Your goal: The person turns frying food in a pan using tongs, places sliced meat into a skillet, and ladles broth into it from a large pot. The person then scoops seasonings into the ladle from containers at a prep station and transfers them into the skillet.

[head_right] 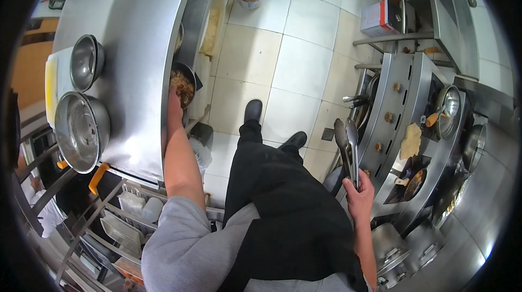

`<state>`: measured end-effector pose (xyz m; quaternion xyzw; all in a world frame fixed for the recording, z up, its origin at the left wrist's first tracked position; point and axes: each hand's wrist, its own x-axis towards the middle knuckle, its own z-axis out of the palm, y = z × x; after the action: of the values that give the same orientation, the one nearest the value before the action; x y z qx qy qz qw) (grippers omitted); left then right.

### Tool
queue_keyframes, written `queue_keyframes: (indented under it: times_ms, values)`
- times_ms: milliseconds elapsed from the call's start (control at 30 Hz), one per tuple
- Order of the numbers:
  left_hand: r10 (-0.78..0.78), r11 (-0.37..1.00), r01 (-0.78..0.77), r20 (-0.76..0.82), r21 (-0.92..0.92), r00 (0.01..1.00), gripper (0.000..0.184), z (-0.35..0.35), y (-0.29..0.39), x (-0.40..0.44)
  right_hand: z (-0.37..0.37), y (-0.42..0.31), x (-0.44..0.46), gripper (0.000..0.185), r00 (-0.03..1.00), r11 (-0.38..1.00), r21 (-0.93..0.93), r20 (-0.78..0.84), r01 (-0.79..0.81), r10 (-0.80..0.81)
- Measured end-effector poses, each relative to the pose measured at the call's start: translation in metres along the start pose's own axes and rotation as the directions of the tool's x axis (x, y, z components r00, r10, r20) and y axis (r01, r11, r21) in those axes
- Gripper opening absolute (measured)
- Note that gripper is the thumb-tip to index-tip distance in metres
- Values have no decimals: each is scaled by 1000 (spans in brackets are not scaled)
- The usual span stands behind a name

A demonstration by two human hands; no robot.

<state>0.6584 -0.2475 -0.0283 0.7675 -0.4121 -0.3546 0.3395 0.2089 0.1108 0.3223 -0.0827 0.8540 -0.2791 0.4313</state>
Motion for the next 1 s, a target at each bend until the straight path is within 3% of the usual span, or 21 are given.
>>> queue_keyframes:
  times_ms: [33, 67, 133, 233, 367, 433, 467, 633, 867, 967, 1000]
  values:
    - [-216, 944, 235, 106, -230, 971, 42, -1, 8, -4, 1, -1, 0, 39, 1000, 1000, 2, 2, -5, 5]
    - [-217, 945, 237, 108, -228, 970, 42, 1, -6, 3, 1, 0, 0, 39, 1000, 1000, 3, 1, -8, 8]
    - [-290, 780, 369, 231, -505, 929, 39, 4, -17, 12, 2, 3, 0, 40, 1000, 1000, -6, -14, 11, -11]
    - [-273, 663, 437, 347, -608, 897, 33, 3, -13, 7, 0, 4, -1, 41, 1000, 1000, 8, 6, -3, 3]
    - [-343, 672, 470, 322, -572, 883, 34, 8, 5, 6, 1, 10, -3, 41, 1000, 999, 47, -18, -2, 3]
    - [-414, 778, 489, 264, -395, 871, 43, 8, 21, 1, 2, 18, -1, 41, 999, 998, 53, -34, 34, -32]
    - [-412, 779, 489, 266, -393, 871, 43, 8, 23, 2, 1, 18, -2, 41, 999, 998, 55, -36, 33, -31]
    - [-237, 939, 239, 38, -249, 971, 61, 13, -19, 25, 2, 17, -2, 41, 999, 999, 35, -29, -27, 28]
    - [17, 999, -16, -55, 28, 998, 66, 6, -42, 33, 4, 13, 2, 39, 1000, 1000, 16, -22, 16, -15]
    - [217, 966, -215, -2, 143, 976, 58, 2, -42, 32, 4, 7, 2, 39, 999, 999, 39, 14, -38, 37]
    - [15, 994, -13, 19, -111, 1000, 55, -3, -5, 11, 5, 8, 4, 40, 1000, 998, 49, 14, -25, 24]
